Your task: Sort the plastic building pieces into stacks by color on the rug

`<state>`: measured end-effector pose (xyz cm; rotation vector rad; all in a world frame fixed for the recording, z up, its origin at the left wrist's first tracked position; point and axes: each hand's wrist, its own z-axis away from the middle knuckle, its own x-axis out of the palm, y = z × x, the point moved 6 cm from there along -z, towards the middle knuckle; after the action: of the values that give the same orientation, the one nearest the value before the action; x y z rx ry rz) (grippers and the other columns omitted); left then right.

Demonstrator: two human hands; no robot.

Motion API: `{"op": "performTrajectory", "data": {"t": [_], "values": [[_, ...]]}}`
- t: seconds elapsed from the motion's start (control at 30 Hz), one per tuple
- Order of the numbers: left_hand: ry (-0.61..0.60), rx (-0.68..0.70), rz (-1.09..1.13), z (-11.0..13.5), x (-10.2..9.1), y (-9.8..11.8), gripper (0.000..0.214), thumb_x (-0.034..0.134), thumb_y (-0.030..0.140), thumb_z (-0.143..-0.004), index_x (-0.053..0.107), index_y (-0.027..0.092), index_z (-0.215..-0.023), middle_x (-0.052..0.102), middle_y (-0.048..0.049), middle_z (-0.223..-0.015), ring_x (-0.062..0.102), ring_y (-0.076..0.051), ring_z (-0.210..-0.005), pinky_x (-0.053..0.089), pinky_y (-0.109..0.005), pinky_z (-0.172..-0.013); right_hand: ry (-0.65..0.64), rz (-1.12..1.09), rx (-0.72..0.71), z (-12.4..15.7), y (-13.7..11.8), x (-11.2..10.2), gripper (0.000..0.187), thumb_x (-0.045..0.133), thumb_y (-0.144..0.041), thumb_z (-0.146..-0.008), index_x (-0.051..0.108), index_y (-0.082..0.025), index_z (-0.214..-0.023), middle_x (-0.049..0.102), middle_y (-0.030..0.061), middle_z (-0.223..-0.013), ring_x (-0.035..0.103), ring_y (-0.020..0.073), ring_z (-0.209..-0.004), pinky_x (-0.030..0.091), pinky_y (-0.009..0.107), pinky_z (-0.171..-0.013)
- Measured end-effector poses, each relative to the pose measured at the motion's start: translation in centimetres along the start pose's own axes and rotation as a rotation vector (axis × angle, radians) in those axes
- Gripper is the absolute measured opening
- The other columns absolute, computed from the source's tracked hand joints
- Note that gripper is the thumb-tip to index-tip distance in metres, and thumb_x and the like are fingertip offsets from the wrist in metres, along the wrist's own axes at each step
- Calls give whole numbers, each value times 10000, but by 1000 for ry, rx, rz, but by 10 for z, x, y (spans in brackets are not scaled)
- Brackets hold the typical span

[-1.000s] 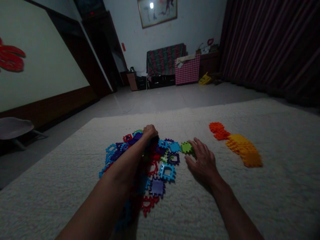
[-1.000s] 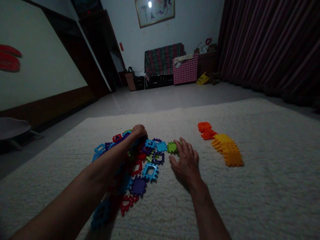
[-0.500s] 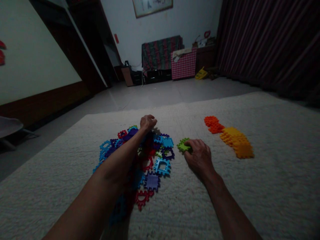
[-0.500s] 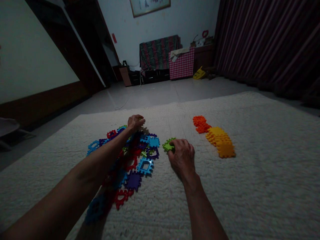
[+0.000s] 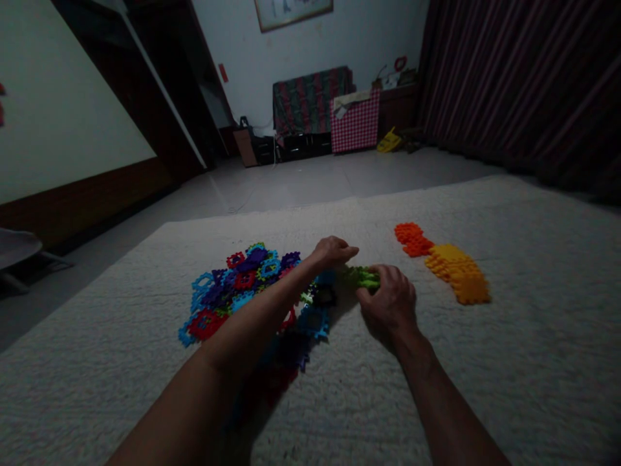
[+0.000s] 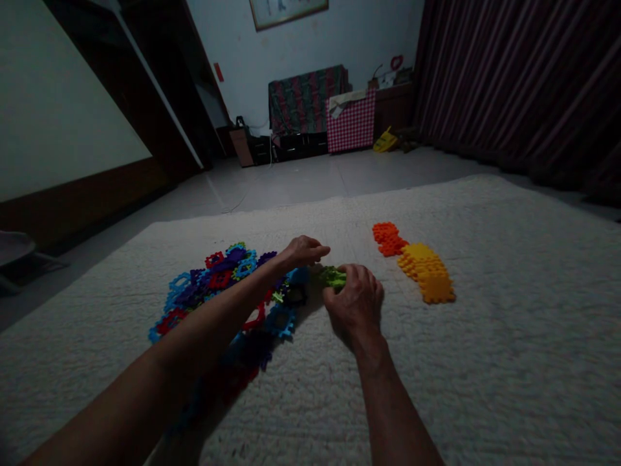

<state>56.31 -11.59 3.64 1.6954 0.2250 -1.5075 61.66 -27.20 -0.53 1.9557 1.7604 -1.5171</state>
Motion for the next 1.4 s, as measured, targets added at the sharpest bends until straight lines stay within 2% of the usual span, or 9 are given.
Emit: {"op": "performTrajectory", "data": {"t": [0.13, 0.27, 0.37, 0.47, 0.63, 0.83, 1.0, 1.23, 1.4], "values": [[-15, 10, -73, 7, 5, 4, 290, 524, 239, -889, 788, 128, -935, 763, -107, -910, 682, -204, -895, 506, -271, -835, -40, -26, -84, 3, -11, 2, 580, 585, -365, -764, 507, -228, -1322, 554, 107, -1400, 485, 318, -1245, 323, 491, -1004], [-59, 26, -37, 13, 14, 6, 276, 558, 187, -853, 782, 187, -1013, 771, -41, -878, 686, -165, -873, 508, -226, -840, -98, -9, -98, 2, -11, 5, 398, 556, -380, -813, 610, -251, -1186, 642, 81, -1296, 511, 316, -1191, 319, 498, -969], [15, 33, -21, 12, -1, -7, 358, 528, 156, -849, 743, 188, -1134, 770, -41, -905, 690, -167, -889, 515, -249, -879, -110, -1, -86, 1, -8, 6, 250, 557, -365, -826, 668, -258, -1022, 704, 63, -1152, 547, 297, -1107, 321, 474, -935], [240, -61, -120, 8, -42, -46, 374, 521, 172, -868, 713, 202, -1187, 744, -64, -1104, 662, -199, -1054, 483, -282, -983, -75, -11, -81, 0, -6, 5, 237, 563, -369, -825, 679, -252, -997, 712, 61, -1108, 562, 280, -1086, 333, 454, -928], [475, -500, -208, 13, -104, -144, 417, 523, 269, -906, 602, 209, -1311, 584, -127, -1385, 533, -266, -1288, 435, -361, -1064, -35, 12, -85, -1, 0, 9, 274, 567, -411, -804, 682, -253, -995, 708, 69, -1086, 585, 296, -1060, 366, 462, -911], [425, -761, -154, 14, -98, -209, 459, 663, 323, -800, 647, 107, -1204, 601, -233, -1316, 560, -372, -1239, 497, -452, -968, -26, 20, -108, -3, 4, 13, 273, 577, -407, -795, 688, -249, -988, 704, 78, -1077, 593, 306, -1055, 386, 463, -925], [396, -710, -144, 4, -88, -220, 441, 698, 169, -740, 665, 89, -1173, 594, -227, -1340, 517, -339, -1297, 465, -390, -1020, -44, 26, -101, -4, 4, 14, 278, 594, -387, -787, 694, -237, -999, 702, 91, -1051, 591, 300, -1023, 393, 453, -914], [437, -510, -46, 1, -114, -204, 350, 632, 159, -780, 703, 166, -1123, 741, -69, -1077, 666, -193, -1049, 510, -243, -873, -42, 19, -99, -4, 1, 11, 269, 595, -387, -788, 700, -229, -979, 698, 97, -1010, 590, 298, -995, 408, 441, -881], [539, -255, 397, 6, -111, -181, 215, 546, 160, -787, 704, 133, -931, 723, -57, -814, 670, -146, -770, 529, -228, -699, -61, 12, -89, -3, -2, 7, 272, 580, -386, -796, 707, -228, -977, 697, 104, -1008, 597, 308, -996, 421, 450, -866]]}}
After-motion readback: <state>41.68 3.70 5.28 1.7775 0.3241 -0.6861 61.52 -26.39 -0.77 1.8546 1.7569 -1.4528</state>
